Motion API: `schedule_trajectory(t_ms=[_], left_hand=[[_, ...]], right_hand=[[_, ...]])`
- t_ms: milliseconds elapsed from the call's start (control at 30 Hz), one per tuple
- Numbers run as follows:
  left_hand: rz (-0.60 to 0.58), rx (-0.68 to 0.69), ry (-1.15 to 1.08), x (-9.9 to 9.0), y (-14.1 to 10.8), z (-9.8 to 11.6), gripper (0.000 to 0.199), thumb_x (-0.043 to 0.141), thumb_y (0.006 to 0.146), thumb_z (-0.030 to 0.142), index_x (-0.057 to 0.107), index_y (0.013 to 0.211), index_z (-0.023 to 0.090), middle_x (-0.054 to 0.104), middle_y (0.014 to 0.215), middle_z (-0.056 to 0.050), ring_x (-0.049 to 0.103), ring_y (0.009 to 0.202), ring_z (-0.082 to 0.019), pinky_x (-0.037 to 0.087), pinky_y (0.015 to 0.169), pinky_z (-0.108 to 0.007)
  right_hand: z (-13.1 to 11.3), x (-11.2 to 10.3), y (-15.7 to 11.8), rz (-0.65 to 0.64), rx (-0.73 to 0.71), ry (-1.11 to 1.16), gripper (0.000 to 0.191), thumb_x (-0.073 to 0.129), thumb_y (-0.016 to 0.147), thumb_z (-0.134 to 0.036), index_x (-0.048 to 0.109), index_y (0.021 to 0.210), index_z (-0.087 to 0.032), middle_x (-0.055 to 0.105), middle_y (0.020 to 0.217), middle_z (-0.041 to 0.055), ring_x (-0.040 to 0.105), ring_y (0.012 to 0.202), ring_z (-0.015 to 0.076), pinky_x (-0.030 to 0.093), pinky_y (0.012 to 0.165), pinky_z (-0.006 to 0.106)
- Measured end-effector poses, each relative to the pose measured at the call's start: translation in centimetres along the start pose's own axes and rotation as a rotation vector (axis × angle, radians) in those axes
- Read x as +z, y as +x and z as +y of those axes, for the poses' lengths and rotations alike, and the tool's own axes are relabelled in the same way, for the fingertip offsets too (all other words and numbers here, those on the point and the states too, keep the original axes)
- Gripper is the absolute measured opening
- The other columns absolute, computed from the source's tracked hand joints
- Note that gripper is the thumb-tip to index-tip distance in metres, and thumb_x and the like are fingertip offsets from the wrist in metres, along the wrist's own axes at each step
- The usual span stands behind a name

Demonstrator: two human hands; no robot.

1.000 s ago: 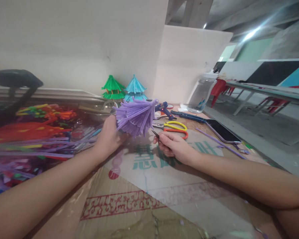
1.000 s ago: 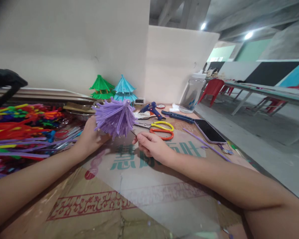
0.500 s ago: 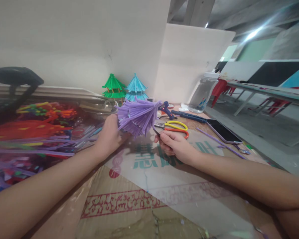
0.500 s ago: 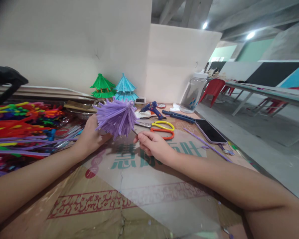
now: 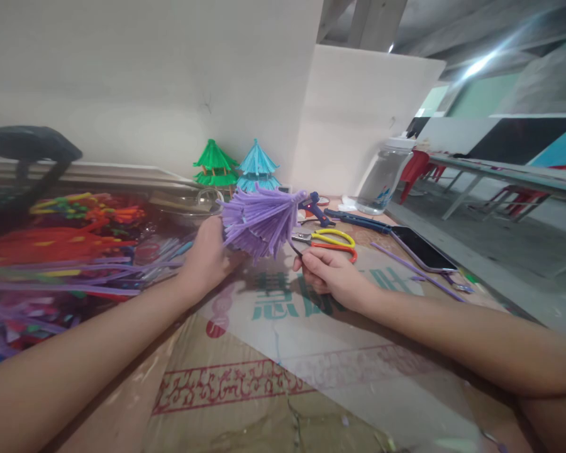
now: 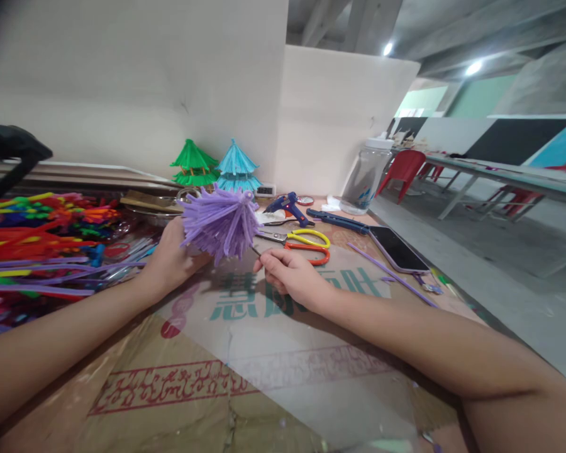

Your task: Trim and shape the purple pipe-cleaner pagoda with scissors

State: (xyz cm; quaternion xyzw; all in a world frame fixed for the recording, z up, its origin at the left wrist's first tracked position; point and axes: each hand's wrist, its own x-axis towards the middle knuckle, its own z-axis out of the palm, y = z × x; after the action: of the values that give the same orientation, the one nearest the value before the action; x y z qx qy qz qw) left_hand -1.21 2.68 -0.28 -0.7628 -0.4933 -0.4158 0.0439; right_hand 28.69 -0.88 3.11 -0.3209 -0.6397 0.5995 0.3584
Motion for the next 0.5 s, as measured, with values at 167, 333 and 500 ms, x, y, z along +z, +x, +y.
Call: schedule_trajectory(t_ms=[167, 333, 500], left_hand=[[0.001, 0.037, 0.024, 0.07, -0.04, -0.34, 0.050, 0.071, 0.095, 0.043, 0.062, 0.137, 0.017, 0.066, 0.139, -0.020, 0.061, 0.136, -0.043, 0.054, 0.115, -0.065], [0.008, 0.041, -0.002, 0.27, -0.15, -0.60, 0.055, 0.071, 0.094, 0.042, 0.060, 0.142, 0.017, 0.066, 0.143, -0.021, 0.059, 0.142, -0.044, 0.051, 0.120, -0.068], [0.018, 0.011, -0.116, 0.48, -0.09, 0.07, 0.059, 0.073, 0.089, 0.036, 0.061, 0.145, 0.022, 0.068, 0.148, -0.016, 0.065, 0.142, -0.038, 0.055, 0.122, -0.056]], right_hand=[[0.17, -0.20, -0.05, -0.040, 0.001, -0.015, 0.060, 0.080, 0.089, -0.077, 0.067, 0.093, -0.019, 0.033, 0.060, -0.0125, 0.022, 0.051, 0.0076, 0.012, 0.045, 0.024], [0.23, -0.32, -0.13, -0.071, -0.012, -0.023, 0.063, 0.079, 0.090, -0.080, 0.067, 0.096, -0.019, 0.034, 0.062, -0.0117, 0.023, 0.051, 0.0078, 0.013, 0.045, 0.025], [-0.06, -0.10, -0.37, -0.025, -0.077, 0.000, 0.065, 0.080, 0.088, -0.082, 0.067, 0.096, -0.019, 0.037, 0.065, -0.0096, 0.025, 0.054, 0.0083, 0.015, 0.046, 0.025]])
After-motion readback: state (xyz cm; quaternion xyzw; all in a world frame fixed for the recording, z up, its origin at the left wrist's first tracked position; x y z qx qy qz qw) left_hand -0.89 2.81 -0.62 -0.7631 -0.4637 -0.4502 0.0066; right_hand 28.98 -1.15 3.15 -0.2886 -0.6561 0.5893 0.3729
